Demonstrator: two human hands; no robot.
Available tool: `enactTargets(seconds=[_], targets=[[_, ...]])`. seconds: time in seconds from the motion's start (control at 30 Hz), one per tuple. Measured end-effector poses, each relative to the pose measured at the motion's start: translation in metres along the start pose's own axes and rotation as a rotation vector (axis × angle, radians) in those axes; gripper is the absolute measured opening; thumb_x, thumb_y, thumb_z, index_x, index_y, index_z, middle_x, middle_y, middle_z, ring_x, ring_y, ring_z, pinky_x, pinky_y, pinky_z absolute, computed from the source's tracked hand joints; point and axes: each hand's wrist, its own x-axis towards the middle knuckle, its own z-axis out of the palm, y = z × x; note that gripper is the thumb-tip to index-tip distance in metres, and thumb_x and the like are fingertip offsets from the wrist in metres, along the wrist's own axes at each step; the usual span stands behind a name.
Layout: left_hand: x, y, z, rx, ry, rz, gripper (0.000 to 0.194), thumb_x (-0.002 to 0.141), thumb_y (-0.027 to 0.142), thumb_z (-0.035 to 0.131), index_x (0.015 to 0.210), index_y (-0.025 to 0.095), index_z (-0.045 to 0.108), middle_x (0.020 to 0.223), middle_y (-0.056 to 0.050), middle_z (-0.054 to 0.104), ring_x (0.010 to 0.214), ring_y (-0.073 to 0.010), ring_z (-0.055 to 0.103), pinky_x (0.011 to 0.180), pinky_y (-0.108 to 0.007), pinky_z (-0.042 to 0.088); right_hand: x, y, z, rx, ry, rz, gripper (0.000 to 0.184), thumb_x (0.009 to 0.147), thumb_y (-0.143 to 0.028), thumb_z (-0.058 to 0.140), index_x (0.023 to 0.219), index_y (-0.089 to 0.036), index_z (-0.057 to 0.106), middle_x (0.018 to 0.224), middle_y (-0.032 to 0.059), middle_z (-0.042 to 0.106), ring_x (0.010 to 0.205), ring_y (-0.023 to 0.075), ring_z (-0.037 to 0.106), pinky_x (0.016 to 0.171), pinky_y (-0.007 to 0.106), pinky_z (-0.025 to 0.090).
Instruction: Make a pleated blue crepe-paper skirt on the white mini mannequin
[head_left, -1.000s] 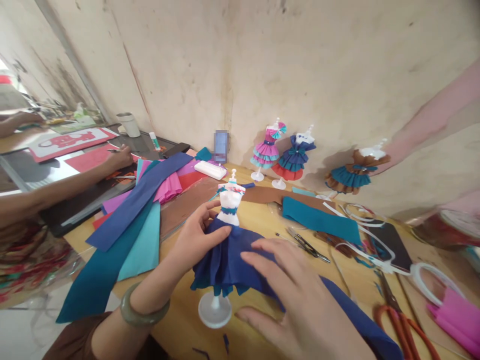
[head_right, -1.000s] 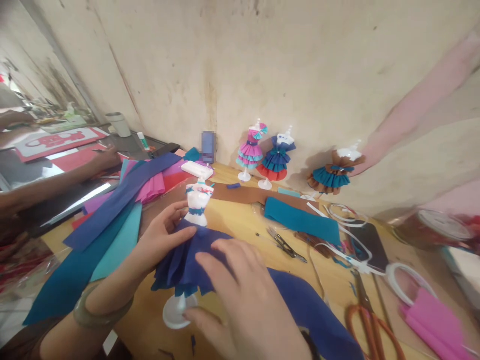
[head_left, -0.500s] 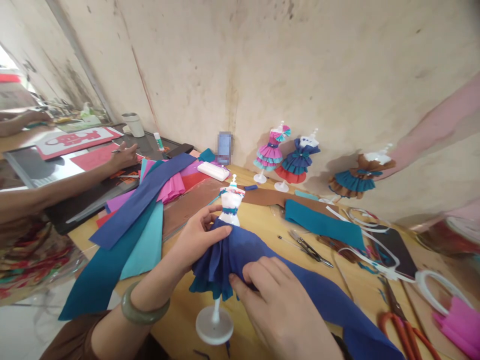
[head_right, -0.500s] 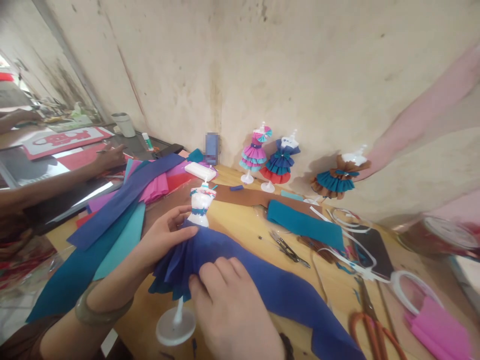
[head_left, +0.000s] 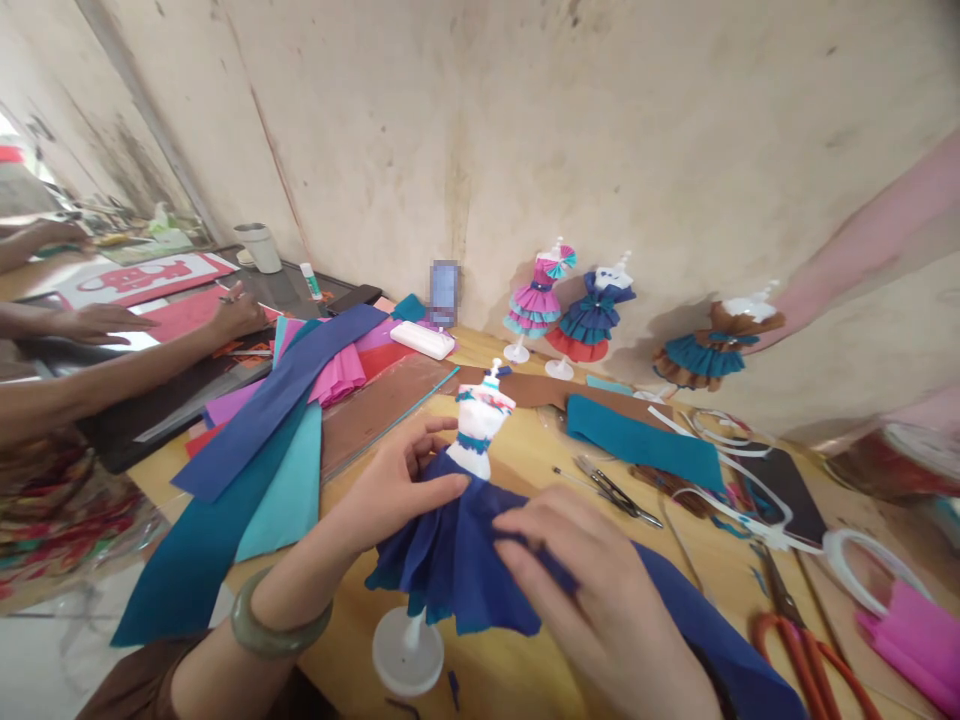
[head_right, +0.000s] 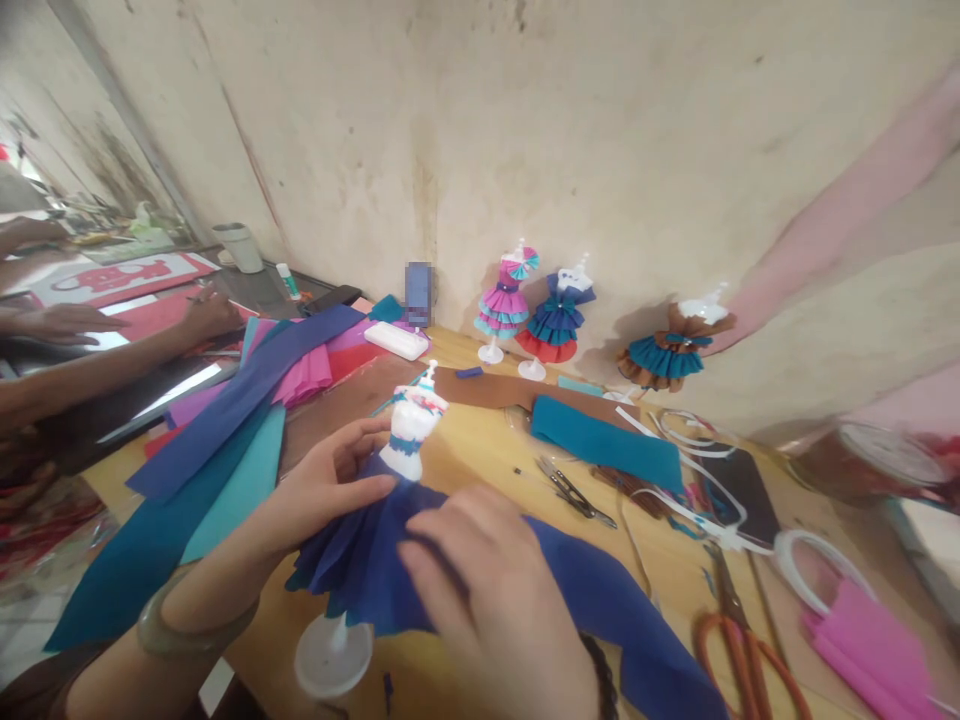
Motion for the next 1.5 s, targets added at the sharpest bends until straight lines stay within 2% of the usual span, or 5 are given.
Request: enactTargets(seconds=[0.23,0.6,1.13,1.33,1.5], targets=[[-0.004,-0.003,0.001,0.131,-0.137,0.069,0.062,0.08,0.033,0.077,0.135,0.022,0.052,0.108,-0.009,0.07,0.108,-0.0271,0.066,0.094,-0.039,0.05,0.004,0.022,0.015,0.277,-0.055,0.422,0.024,0.086,-0.036,0.069,0.104,-0.022,0.064,0.104,0.0061,0.074,0.1,0.0228,0.069,0.091,0.038,0.054],[-0.012,-0.011,0.006,0.386,0.049,0.105,0.072,0.073,0.04,0.084,0.135,0.023,0.053,0.135,-0.014,0.063,0.131,-0.0339,0.054,0.114,-0.051,0.037,0.004,0.021,0.023,0.216,0.047,0.478,0.021,0.084,-0.031,0.063,0.1,-0.019,0.067,0.088,0.0061,0.074,0.082,0.0212,0.071,0.078,0.035,0.057],[-0.006,-0.015,0.007,0.101,-0.083,0.018,0.069,0.069,0.033,0.087,0.13,0.02,0.058,0.12,-0.012,0.073,0.116,-0.0304,0.066,0.102,-0.044,0.049,0.003,0.025,0.004,0.42,-0.132,0.49,0.027,0.086,-0.032,0.068,0.111,-0.027,0.078,0.101,0.0039,0.081,0.096,0.0255,0.076,0.091,0.042,0.059],[-0.005,-0.014,0.004,0.093,-0.08,0.035,0.067,0.069,0.033,0.087,0.129,0.024,0.059,0.121,-0.009,0.073,0.112,-0.0285,0.067,0.098,-0.042,0.051,0.001,0.033,0.002,0.452,-0.121,0.618,0.065,0.082,-0.036,0.071,0.144,-0.023,0.054,0.098,0.0047,0.081,0.09,0.0236,0.076,0.083,0.04,0.061],[-0.005,-0.015,0.003,0.129,-0.061,0.039,0.068,0.069,0.035,0.086,0.129,0.021,0.058,0.107,-0.009,0.075,0.1,-0.026,0.068,0.088,-0.038,0.052,0.001,0.031,0.0,0.396,-0.214,0.551,0.018,0.085,-0.036,0.069,0.094,-0.022,0.075,0.082,0.0013,0.077,0.078,0.0188,0.073,0.072,0.029,0.058]])
